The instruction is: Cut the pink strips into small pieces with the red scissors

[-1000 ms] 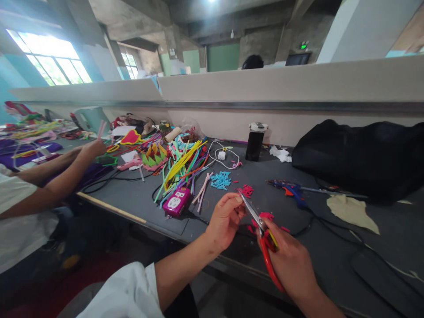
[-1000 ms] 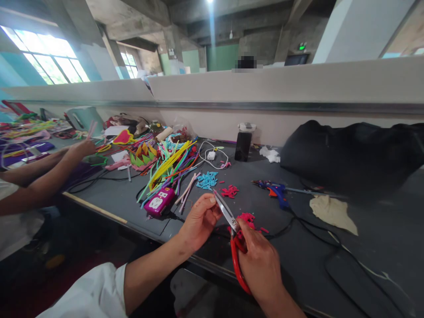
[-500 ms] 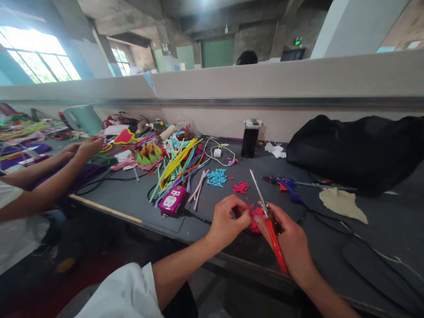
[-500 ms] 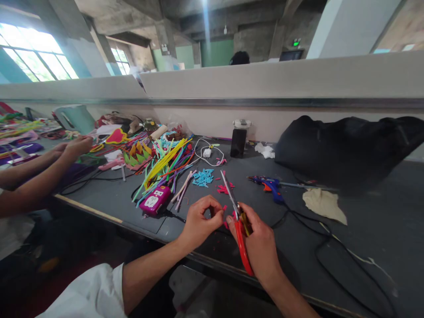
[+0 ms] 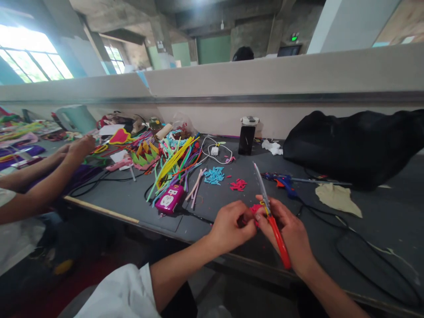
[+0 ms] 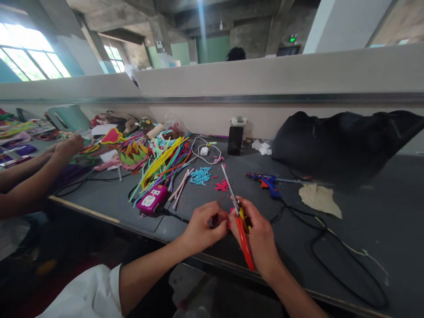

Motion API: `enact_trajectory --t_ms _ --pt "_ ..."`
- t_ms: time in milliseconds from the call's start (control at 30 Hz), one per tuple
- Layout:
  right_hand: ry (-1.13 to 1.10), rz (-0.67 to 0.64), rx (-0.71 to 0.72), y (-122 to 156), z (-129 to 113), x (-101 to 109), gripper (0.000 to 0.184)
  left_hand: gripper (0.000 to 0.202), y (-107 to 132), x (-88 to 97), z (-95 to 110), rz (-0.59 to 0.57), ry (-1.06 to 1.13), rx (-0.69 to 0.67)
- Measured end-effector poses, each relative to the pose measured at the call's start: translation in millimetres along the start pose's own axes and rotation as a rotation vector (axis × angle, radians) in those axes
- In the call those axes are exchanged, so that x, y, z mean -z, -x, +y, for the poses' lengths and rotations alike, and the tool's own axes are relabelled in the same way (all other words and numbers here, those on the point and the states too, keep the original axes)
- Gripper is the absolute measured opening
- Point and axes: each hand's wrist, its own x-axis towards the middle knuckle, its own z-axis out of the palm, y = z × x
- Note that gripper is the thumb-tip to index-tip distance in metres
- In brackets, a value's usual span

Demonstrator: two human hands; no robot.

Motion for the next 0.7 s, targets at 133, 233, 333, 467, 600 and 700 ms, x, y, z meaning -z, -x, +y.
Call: enact_trajectory --t_ms 133,233,333,467,600,700 --pt "0.005 -0.036 -0.004 0.9 0.7 2.3 0.038 0.018 -6.4 4.7 -2.4 -0.158 0.453 0.324" --pt "0.018 -0.028 -0.012 1.5 -2.2 4.2 0.038 0.019 -7.6 5.4 -4.4 -0.203 0.582 0.386" --pt "0.037 -0.018 0.000 1.6 -4.3 5.4 0.038 0.014 -6.5 2.8 -4.5 -0.187 0.634 0.411" --pt "0.126 0.035 0.031 2.9 -2.2 5.6 0.037 0.005 -8.2 2.5 -3.4 0.006 0.787 0.395" --pt "0.360 0.066 0.088 7.8 5.3 2.2 0.038 0.005 -14.5 11.4 -2.0 0.239 0.957 0.326" --pt "0.442 0.033 0.134 13.4 12.0 -4.4 0.037 0.008 -17.3 16.7 -1.6 0.323 1.029 0.281"
